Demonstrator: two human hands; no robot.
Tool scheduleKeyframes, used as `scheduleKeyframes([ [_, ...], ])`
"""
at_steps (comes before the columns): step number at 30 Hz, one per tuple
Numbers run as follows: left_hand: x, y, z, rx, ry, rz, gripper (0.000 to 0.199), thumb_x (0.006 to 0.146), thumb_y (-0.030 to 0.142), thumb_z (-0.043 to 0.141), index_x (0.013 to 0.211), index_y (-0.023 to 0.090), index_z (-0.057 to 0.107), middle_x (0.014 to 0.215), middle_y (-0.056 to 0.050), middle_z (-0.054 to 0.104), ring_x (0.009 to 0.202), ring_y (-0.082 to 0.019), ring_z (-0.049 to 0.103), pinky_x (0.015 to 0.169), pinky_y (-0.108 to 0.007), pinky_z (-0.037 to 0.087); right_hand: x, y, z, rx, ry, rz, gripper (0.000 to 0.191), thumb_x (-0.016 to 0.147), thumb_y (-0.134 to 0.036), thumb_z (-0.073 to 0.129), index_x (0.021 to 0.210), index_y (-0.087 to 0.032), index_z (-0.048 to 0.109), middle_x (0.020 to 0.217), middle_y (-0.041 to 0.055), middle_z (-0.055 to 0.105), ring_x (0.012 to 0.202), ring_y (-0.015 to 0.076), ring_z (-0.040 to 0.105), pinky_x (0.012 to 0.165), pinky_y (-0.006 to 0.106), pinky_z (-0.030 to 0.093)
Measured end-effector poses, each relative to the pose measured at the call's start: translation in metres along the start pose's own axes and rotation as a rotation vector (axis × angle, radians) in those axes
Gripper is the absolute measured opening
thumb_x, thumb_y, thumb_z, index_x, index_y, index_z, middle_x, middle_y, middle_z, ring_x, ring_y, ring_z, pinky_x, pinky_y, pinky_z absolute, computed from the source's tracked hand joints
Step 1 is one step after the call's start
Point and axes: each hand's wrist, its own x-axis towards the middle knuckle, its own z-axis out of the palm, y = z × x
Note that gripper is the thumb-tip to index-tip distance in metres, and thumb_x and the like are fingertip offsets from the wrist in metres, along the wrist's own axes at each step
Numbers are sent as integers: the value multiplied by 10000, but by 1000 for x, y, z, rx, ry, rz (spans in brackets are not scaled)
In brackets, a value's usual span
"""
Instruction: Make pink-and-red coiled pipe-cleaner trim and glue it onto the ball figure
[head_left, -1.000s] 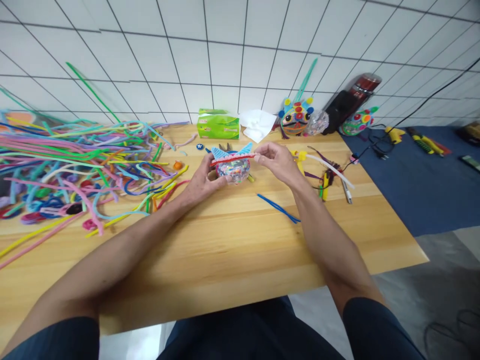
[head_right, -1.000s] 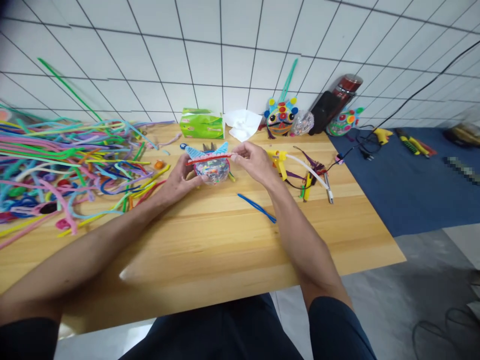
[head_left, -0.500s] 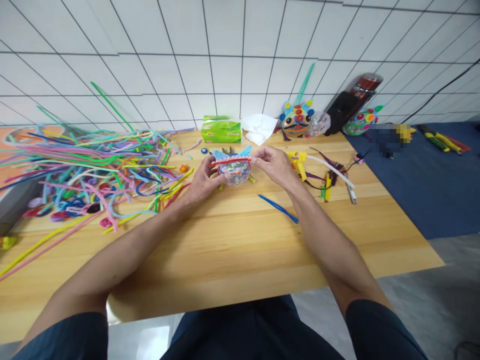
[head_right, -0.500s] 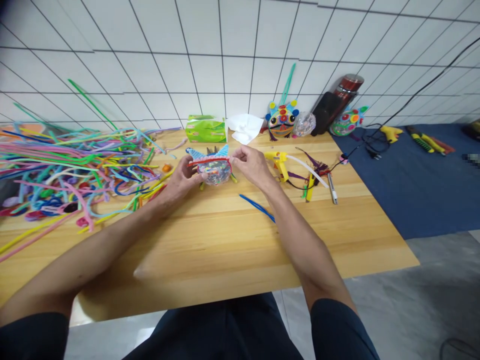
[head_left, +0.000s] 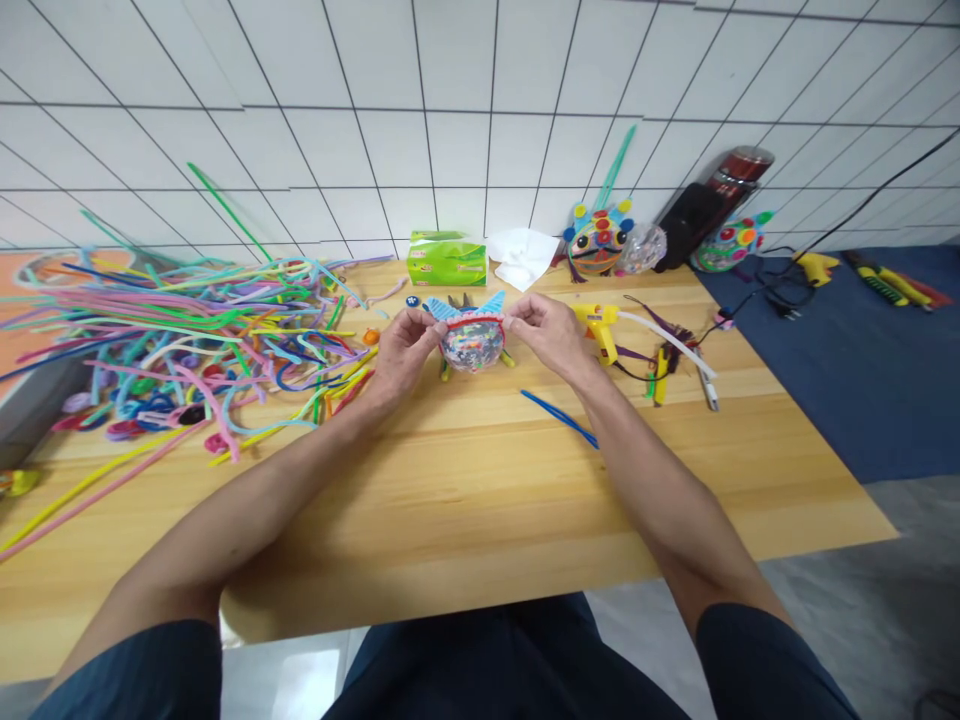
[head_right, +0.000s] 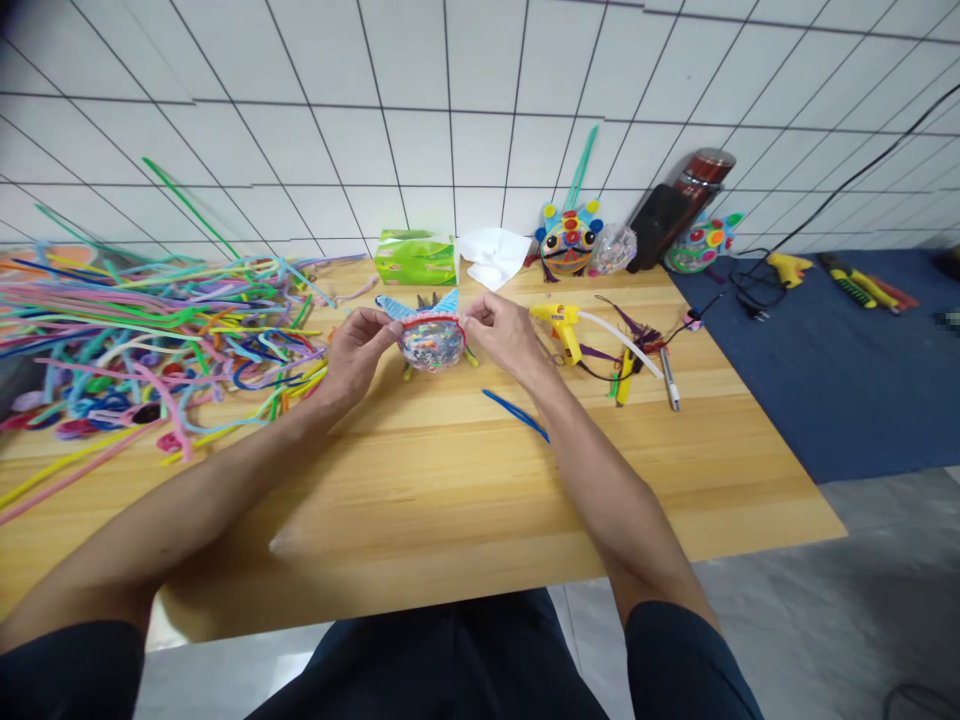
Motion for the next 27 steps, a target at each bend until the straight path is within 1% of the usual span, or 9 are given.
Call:
scheduleKeyframes([
  [6, -2, -10, 2, -7, 72, -11, 548, 758, 678, 972, 846, 214, 694, 777, 7, 692, 696, -129, 631, 692, -268, 548, -2, 3, 8, 34, 11, 9, 173, 813, -424, 716, 806, -257, 671, 808, 14, 757, 745, 200, 668, 731, 353, 532],
  [13, -4, -14, 3, -19, 90, -19, 515, 782, 652, 962, 858, 222, 689, 807, 8, 696, 703, -129, 639, 709, -270, 555, -5, 2, 13, 61, -10, 59, 119, 790, -360, 718, 760, -250, 688, 761, -5, 754, 723, 189, 659, 705, 331, 506],
  [18, -4, -14, 4, -14, 87, -19, 519, 788, 662, 955, 855, 220, 691, 804, 8, 693, 701, -125, 629, 689, -261, 538, -3, 4, 10, 104, -39, 92, 123, 774, -345, 755, 734, -239, 709, 757, -7, 757, 733, 185, 663, 723, 328, 507],
  [21, -3, -15, 4, -3, 99, -14, 518, 788, 660, 954, 849, 222, 685, 799, 9, 690, 703, -129, 620, 690, -267, 529, -2, 4, 5, 130, -80, 124, 123, 773, -357, 783, 766, -239, 751, 782, -2, 781, 752, 194, 676, 751, 339, 528],
  [24, -3, -16, 3, 4, 100, -3, 500, 801, 632, 956, 850, 222, 674, 806, 8, 683, 720, -137, 620, 722, -284, 535, -1, 6, 1, 157, -115, 126, 111, 786, -351, 782, 798, -241, 791, 817, 0, 803, 799, 208, 705, 808, 359, 559],
  [27, -2, -18, 3, 3, 78, 16, 482, 833, 618, 944, 870, 223, 669, 827, 3, 680, 729, -144, 620, 727, -297, 536, 1, 8, 1, 161, -107, 128, 86, 791, -321, 780, 807, -241, 806, 843, 3, 813, 822, 210, 717, 831, 365, 573],
])
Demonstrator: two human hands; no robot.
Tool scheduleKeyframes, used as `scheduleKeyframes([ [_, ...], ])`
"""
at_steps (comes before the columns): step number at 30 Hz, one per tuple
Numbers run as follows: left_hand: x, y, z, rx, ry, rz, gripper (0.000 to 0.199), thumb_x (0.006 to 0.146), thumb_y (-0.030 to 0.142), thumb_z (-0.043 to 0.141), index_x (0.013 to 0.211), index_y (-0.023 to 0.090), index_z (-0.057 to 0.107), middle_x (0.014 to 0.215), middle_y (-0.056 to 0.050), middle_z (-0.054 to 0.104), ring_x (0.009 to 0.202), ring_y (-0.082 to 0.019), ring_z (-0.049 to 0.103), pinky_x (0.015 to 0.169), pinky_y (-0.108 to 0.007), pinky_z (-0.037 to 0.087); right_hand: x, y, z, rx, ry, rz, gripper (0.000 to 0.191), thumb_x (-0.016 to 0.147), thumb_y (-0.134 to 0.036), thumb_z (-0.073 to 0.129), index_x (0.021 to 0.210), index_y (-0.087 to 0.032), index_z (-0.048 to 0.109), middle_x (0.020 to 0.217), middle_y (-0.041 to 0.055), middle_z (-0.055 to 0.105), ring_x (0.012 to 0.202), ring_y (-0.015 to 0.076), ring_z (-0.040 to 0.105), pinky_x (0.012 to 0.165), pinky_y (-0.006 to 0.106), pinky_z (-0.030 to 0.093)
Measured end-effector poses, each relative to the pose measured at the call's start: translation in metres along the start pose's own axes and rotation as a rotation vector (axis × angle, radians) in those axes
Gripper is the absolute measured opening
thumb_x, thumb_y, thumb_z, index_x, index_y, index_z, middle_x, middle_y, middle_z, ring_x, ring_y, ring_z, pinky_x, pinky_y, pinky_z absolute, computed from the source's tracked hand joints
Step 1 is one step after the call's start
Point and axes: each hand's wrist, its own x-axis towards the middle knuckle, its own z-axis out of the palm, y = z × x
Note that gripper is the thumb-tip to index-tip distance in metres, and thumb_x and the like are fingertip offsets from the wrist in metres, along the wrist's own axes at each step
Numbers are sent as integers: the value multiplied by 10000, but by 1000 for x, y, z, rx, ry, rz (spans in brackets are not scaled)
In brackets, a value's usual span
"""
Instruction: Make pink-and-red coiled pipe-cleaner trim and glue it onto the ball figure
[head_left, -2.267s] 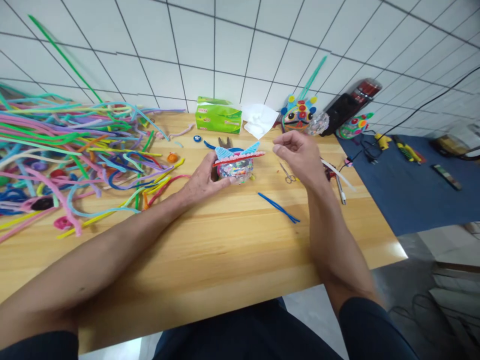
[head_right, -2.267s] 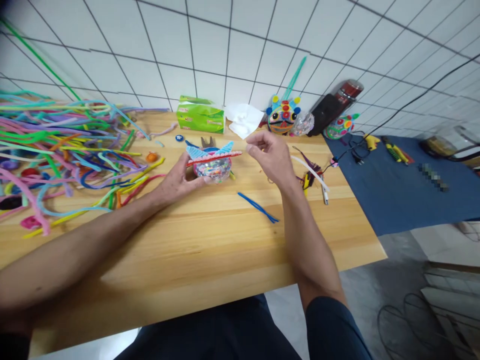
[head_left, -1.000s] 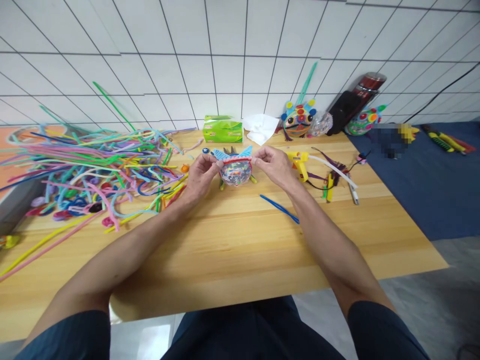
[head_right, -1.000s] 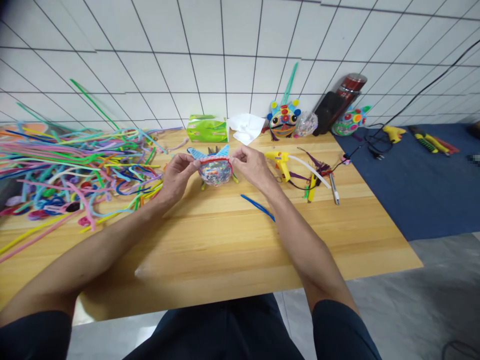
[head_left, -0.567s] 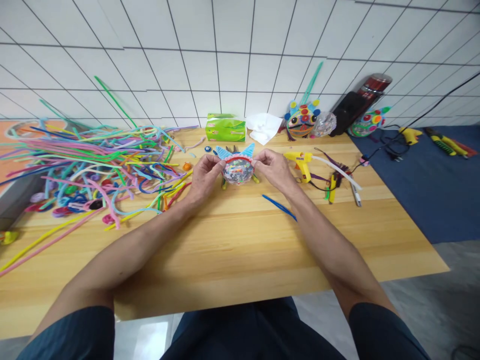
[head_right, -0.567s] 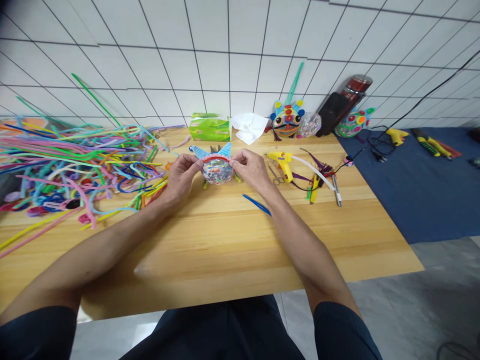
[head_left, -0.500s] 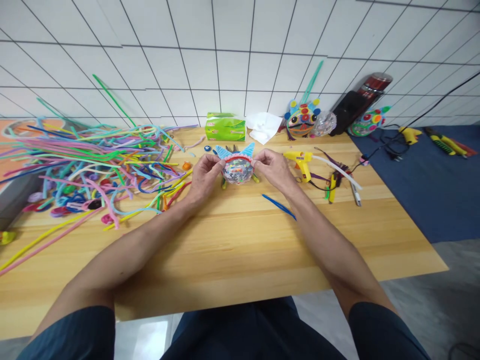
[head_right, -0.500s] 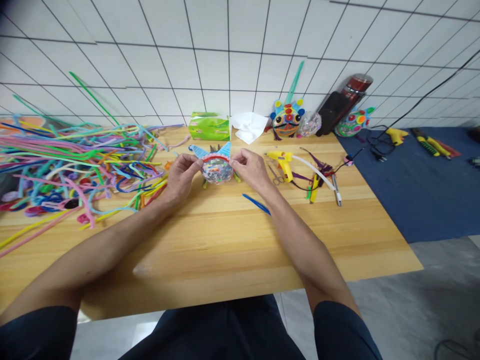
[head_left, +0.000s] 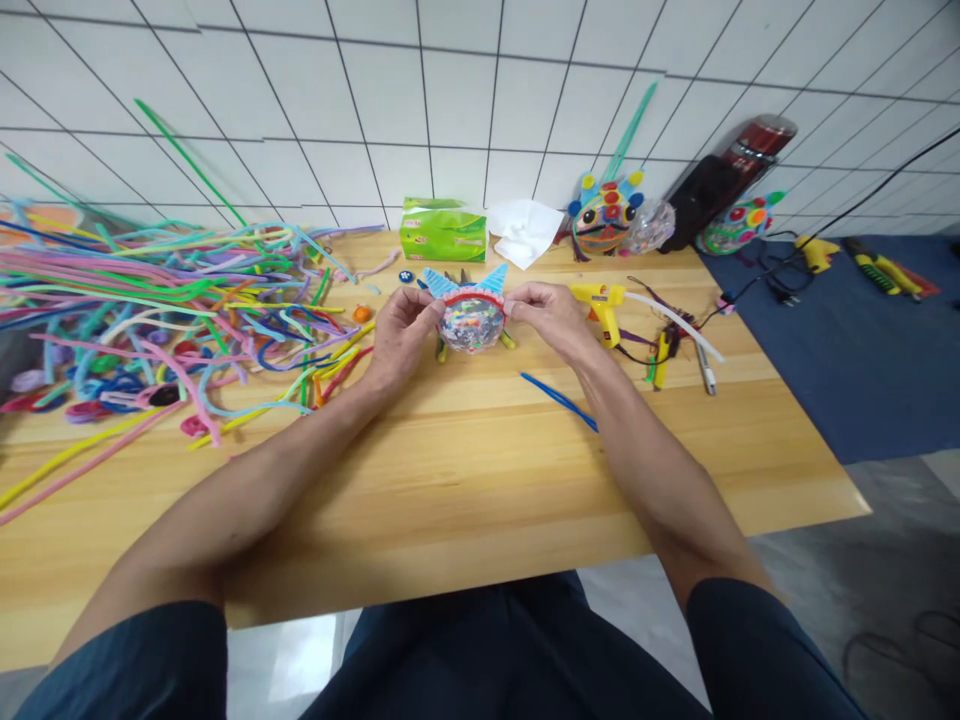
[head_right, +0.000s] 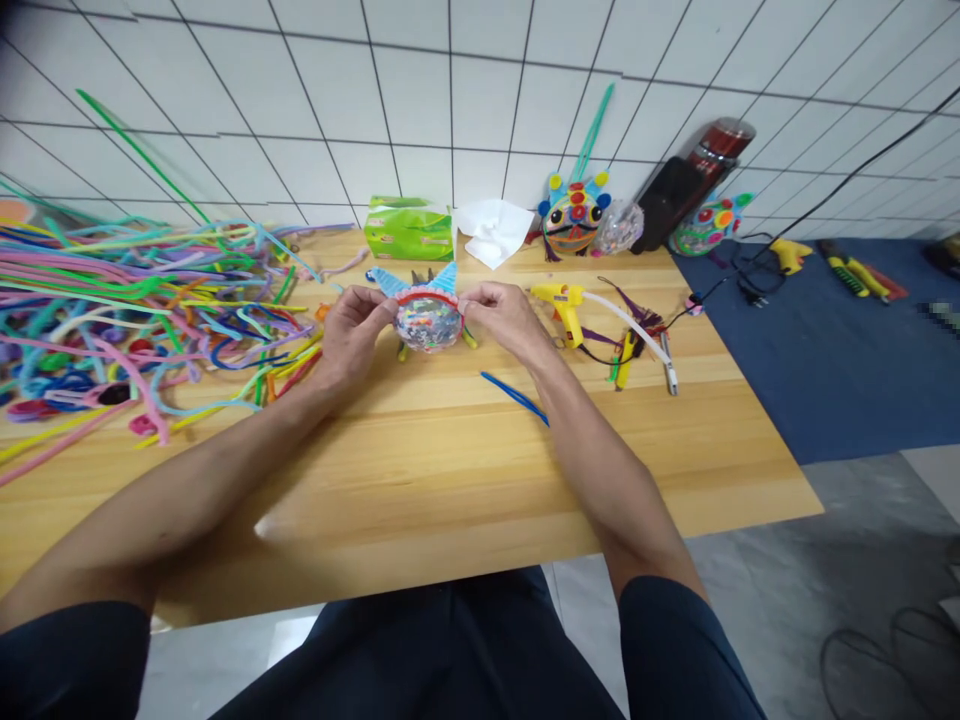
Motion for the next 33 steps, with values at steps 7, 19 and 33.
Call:
scheduleKeyframes([
  [7, -2, -4, -3, -50, -50, 5, 532, 804, 683, 947, 918, 231, 690, 859, -9, 690, 772, -158, 634, 776, -310, 555, 3, 6, 0, 5, 22, 13, 90, 772, -293, 809, 829, -228, 782, 824, 3, 794, 770, 188, 695, 766, 340, 567],
  [19, -5, -8, -9, -92, -68, -62, 542, 763, 678, 972, 925, 242, 692, 1007, -42, 762, 931, -182, 710, 893, -321, 604, 3, 10, -1, -11, 0, -55, 184, 731, -315, 790, 880, -242, 709, 865, 10, 781, 798, 190, 715, 812, 373, 608],
  [33, -8, -12, -11, -177, -35, -136, 500, 703, 627, 1032, 870, 247, 753, 1055, -51, 822, 1025, -214, 749, 969, -348, 616, 3, 23, 6, -37, 89, -150, 135, 792, -252, 753, 907, -267, 683, 898, 8, 785, 823, 198, 727, 818, 385, 635],
])
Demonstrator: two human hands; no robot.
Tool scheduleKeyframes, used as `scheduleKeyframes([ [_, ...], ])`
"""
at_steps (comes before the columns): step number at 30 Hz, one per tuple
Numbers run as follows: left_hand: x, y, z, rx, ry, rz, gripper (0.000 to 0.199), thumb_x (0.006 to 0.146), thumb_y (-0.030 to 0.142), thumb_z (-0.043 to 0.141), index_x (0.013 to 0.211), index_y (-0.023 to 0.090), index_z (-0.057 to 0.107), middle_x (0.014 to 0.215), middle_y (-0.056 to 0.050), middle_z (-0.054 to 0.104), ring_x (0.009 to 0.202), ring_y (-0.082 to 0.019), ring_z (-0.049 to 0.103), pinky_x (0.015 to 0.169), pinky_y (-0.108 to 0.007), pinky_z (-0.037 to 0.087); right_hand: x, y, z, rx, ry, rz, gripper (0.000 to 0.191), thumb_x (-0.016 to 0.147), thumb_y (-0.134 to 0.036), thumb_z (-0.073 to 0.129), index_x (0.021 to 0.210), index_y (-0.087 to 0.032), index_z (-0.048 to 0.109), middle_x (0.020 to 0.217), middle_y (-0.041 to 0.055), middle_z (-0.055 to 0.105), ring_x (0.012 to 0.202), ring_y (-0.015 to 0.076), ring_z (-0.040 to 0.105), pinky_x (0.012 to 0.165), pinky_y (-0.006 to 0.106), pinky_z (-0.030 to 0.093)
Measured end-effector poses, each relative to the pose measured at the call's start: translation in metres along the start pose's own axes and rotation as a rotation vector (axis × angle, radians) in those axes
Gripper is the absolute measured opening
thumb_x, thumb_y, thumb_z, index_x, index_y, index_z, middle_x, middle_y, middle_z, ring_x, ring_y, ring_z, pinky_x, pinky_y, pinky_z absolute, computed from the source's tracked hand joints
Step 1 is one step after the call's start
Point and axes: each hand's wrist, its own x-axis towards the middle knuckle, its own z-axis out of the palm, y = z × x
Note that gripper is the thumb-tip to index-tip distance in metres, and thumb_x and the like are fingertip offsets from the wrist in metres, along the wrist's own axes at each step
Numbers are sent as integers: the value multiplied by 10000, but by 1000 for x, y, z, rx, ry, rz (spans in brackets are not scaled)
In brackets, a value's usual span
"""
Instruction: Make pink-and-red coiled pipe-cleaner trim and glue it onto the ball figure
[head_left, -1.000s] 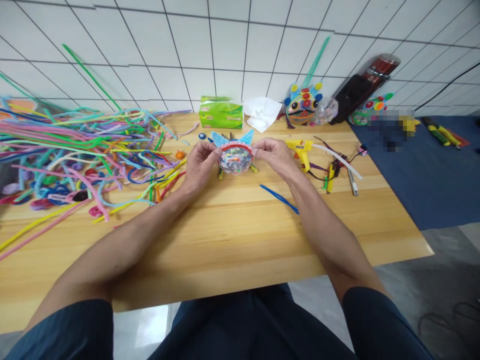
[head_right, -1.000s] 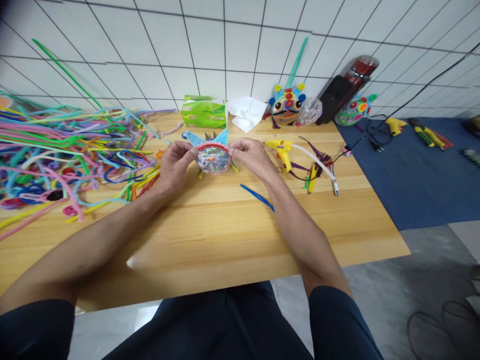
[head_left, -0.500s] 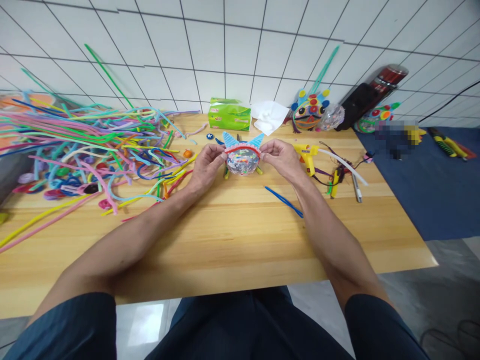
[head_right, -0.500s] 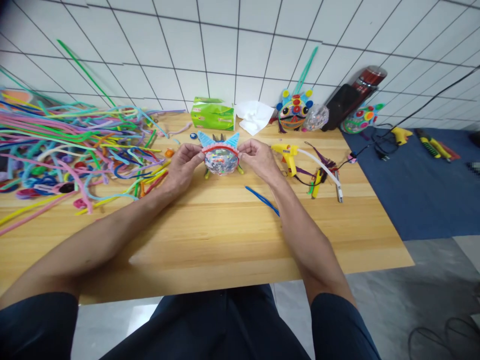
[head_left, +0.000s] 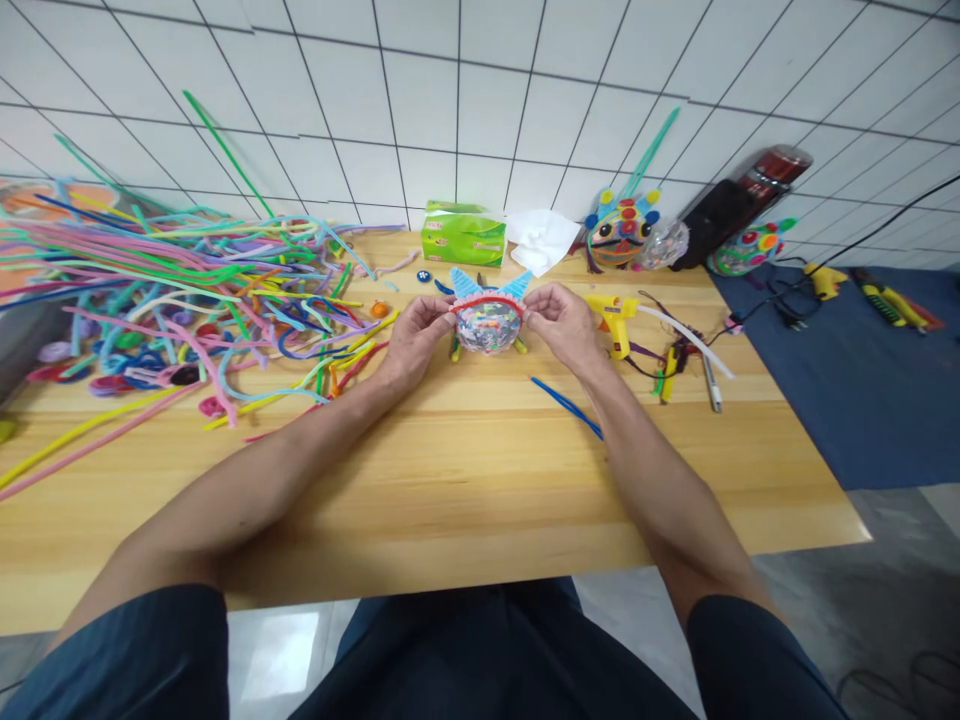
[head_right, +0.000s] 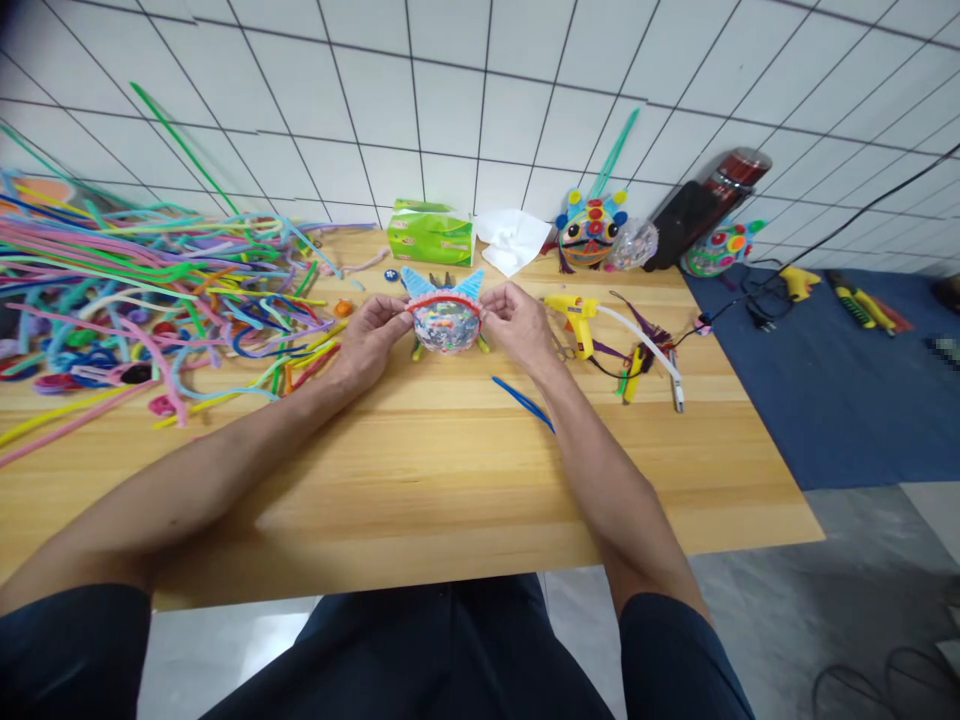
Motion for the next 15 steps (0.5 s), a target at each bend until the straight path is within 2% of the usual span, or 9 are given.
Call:
scheduleKeyframes([
  [7, -1, -2, -4, -20, -26, -45, 444, 723, 578, 1041, 862, 256, 770, 969, -33, 814, 985, -197, 751, 949, -349, 620, 0, 0, -1, -9, -17, -4, 159, 783, -256, 749, 924, -255, 677, 888, 9, 768, 820, 195, 727, 789, 372, 619],
  [15, -1, -6, -8, -1, -23, -65, 421, 736, 558, 1035, 883, 266, 770, 1002, -37, 831, 1081, -260, 776, 1007, -446, 641, 0, 0, -1, 17, -23, 15, 163, 783, -264, 762, 925, -256, 682, 900, 10, 783, 827, 185, 730, 786, 353, 616],
])
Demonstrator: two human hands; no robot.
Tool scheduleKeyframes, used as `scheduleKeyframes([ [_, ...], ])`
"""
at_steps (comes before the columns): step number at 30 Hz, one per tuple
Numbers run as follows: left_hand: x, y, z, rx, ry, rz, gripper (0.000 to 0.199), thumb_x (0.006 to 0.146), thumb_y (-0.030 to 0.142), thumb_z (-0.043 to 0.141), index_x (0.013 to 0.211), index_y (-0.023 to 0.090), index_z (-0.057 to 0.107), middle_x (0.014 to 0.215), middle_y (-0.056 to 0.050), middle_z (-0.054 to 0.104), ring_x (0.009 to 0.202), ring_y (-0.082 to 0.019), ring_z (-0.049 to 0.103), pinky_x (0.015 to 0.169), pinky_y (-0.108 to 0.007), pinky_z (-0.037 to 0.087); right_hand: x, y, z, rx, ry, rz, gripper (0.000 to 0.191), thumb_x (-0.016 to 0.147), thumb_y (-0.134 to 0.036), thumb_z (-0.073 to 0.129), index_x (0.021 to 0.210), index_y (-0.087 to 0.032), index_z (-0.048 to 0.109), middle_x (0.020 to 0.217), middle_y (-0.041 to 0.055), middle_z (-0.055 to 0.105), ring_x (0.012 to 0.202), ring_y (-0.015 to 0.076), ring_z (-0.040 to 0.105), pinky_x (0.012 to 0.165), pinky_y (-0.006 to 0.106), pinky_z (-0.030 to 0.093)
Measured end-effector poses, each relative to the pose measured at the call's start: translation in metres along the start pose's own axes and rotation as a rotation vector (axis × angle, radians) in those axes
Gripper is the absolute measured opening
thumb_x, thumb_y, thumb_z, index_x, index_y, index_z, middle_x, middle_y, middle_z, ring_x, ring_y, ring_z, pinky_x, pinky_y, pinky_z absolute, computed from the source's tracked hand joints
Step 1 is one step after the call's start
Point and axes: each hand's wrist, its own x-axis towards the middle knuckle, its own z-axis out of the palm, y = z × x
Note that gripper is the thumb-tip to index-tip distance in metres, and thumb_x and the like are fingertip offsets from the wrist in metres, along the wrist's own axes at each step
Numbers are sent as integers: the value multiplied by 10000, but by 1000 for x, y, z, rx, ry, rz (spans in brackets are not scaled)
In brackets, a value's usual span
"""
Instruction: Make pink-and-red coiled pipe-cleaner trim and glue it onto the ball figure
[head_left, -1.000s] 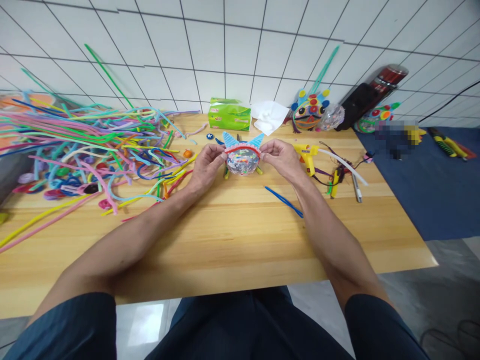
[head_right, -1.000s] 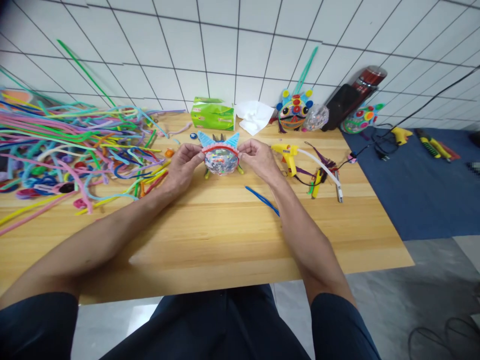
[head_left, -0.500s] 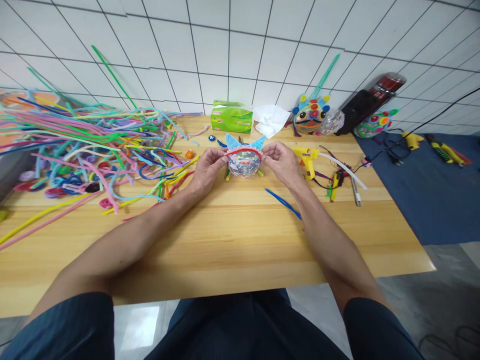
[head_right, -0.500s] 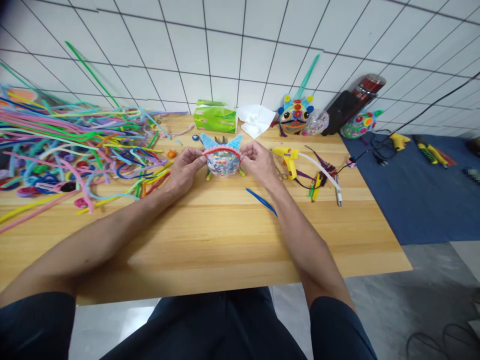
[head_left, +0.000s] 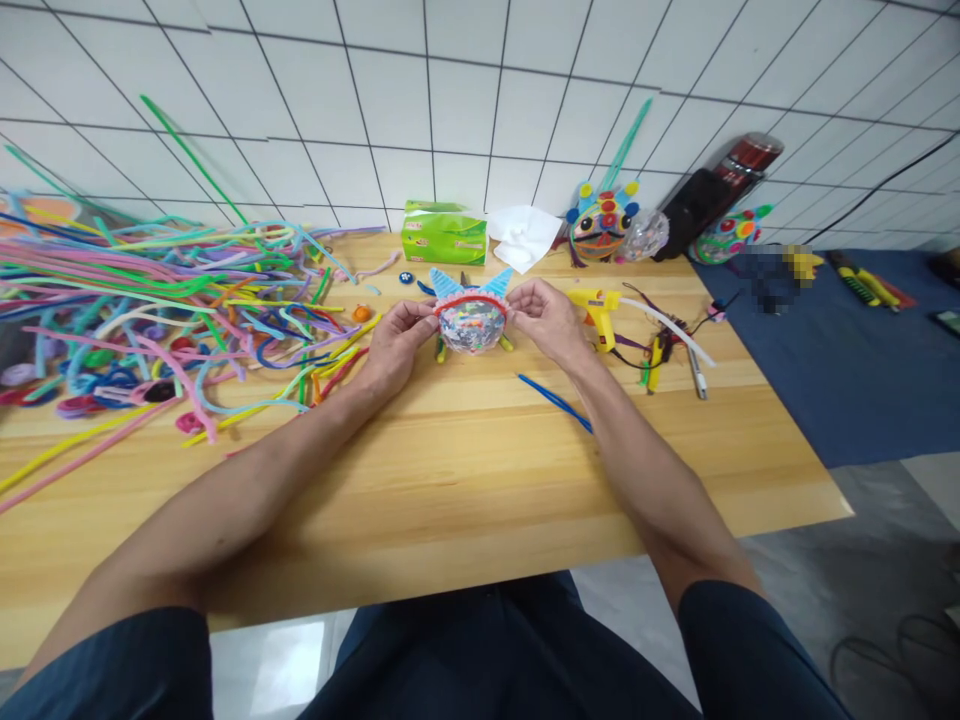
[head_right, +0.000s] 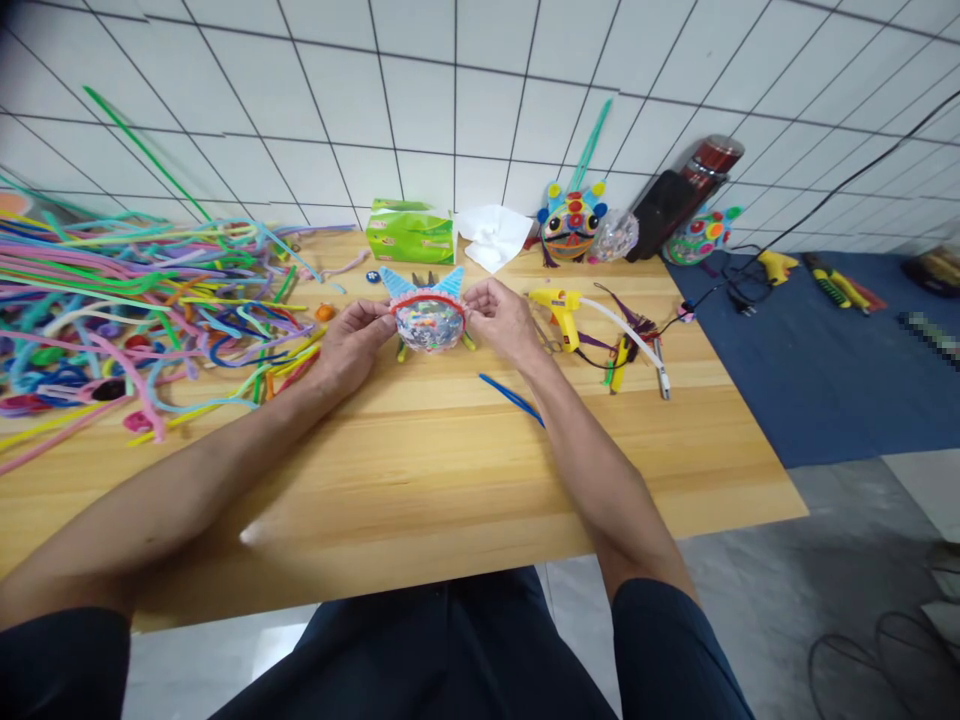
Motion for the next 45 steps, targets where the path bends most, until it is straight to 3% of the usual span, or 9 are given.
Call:
scheduleKeyframes([
  [8, -1, 6, 5, -19, 26, -17, 439, 714, 516, 1042, 874, 237, 744, 955, -24, 805, 969, -210, 772, 922, -369, 626, 3, 1, -9, 92, -56, 74, 220, 723, -224, 785, 932, -257, 724, 890, -4, 806, 863, 198, 757, 855, 372, 631],
  [13, -1, 3, 3, -21, 17, -15, 446, 736, 501, 1040, 901, 218, 737, 979, -14, 801, 1000, -196, 756, 977, -368, 603, 3, -1, -13, 150, -67, 133, 211, 719, -283, 815, 913, -259, 734, 859, -5, 796, 848, 213, 752, 869, 400, 625],
  [19, 0, 3, 3, -14, 32, -30, 426, 706, 533, 1043, 864, 254, 761, 962, -33, 810, 1032, -230, 755, 982, -384, 611, -2, -9, -11, 107, -71, 66, 230, 764, -388, 847, 928, -253, 760, 909, 2, 817, 865, 213, 745, 859, 394, 612],
  [24, -1, 7, 4, -6, 22, -12, 379, 729, 457, 1022, 868, 241, 742, 972, -28, 796, 1025, -210, 741, 993, -357, 595, -3, -11, -2, 52, -18, 38, 154, 817, -389, 795, 825, -256, 720, 837, 3, 788, 795, 204, 706, 789, 377, 586],
  [28, -2, 15, 6, 14, 0, -18, 343, 781, 383, 968, 998, 255, 735, 1043, -10, 780, 990, -188, 725, 941, -320, 594, -4, -10, 2, -9, 25, 33, 96, 826, -332, 761, 802, -266, 695, 789, -8, 760, 770, 205, 692, 747, 365, 570],
  [32, 1, 29, 14, 44, -57, -32, 504, 810, 511, 955, 1185, 267, 723, 1225, -53, 771, 1080, -225, 726, 918, -333, 606, -7, -14, 5, -62, 28, 5, 106, 835, -332, 743, 790, -269, 672, 759, -15, 734, 740, 200, 680, 705, 350, 549],
  [38, 5, 44, 28, 104, -83, 19, 463, 764, 516, 983, 1007, 213, 731, 981, -25, 766, 933, -214, 708, 878, -336, 587, -10, -20, 8, -76, 17, -21, 98, 830, -326, 724, 787, -264, 661, 746, -10, 724, 685, 189, 655, 667, 344, 529],
  [45, 7, 45, 25, 31, -115, -59, 400, 737, 469, 1001, 907, 204, 755, 896, -5, 774, 802, -174, 686, 803, -323, 582, -13, -26, 6, -115, -12, -68, 55, 811, -283, 715, 788, -257, 672, 748, -7, 728, 683, 185, 642, 660, 340, 530],
])
